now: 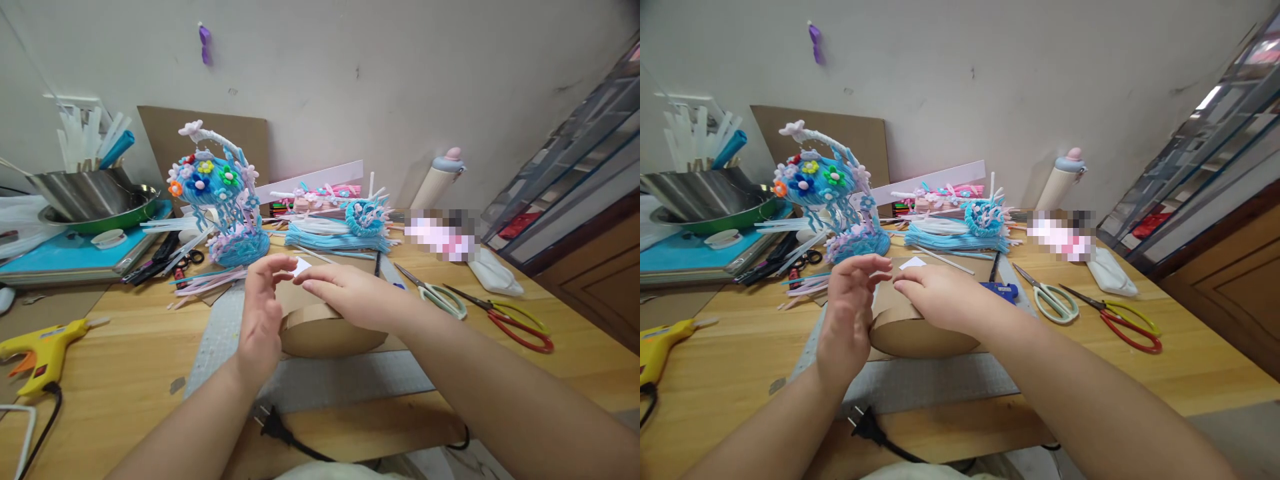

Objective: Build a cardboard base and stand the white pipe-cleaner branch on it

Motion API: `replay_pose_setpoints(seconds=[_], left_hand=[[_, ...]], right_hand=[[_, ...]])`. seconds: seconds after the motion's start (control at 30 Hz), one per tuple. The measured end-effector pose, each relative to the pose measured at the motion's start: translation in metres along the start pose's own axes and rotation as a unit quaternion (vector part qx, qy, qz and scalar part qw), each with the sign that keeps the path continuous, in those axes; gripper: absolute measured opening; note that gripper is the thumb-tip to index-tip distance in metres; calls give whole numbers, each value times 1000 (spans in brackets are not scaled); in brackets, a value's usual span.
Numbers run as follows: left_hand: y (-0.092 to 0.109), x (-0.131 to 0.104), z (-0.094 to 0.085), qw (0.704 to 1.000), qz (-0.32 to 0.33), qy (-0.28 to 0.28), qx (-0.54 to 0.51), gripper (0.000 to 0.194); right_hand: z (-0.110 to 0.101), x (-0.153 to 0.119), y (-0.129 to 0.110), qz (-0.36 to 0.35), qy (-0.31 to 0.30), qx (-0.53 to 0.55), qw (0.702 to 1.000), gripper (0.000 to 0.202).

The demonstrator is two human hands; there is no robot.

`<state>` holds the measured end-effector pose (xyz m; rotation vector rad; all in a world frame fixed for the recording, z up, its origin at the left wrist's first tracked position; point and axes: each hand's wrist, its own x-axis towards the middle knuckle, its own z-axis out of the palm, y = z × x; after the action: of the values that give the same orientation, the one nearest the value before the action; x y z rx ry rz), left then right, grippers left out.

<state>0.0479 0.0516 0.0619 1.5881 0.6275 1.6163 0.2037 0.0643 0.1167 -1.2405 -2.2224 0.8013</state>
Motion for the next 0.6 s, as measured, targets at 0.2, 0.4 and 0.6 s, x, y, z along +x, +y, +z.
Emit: replay_pose_setpoints(seconds=[0.2,0.4,0.6], left_hand=[[-4,2,0,987,-129,57,-83,45],[-2,1,0,982,-136,63,-115,44],[-14,9,-12,948,-221,98,-206,36]], right_hand=[[0,4,1,14,-3,16,1000,27],[-1,7,-1,40,-19,0,999,30],[-1,8,0,53,-13,1,999,31]])
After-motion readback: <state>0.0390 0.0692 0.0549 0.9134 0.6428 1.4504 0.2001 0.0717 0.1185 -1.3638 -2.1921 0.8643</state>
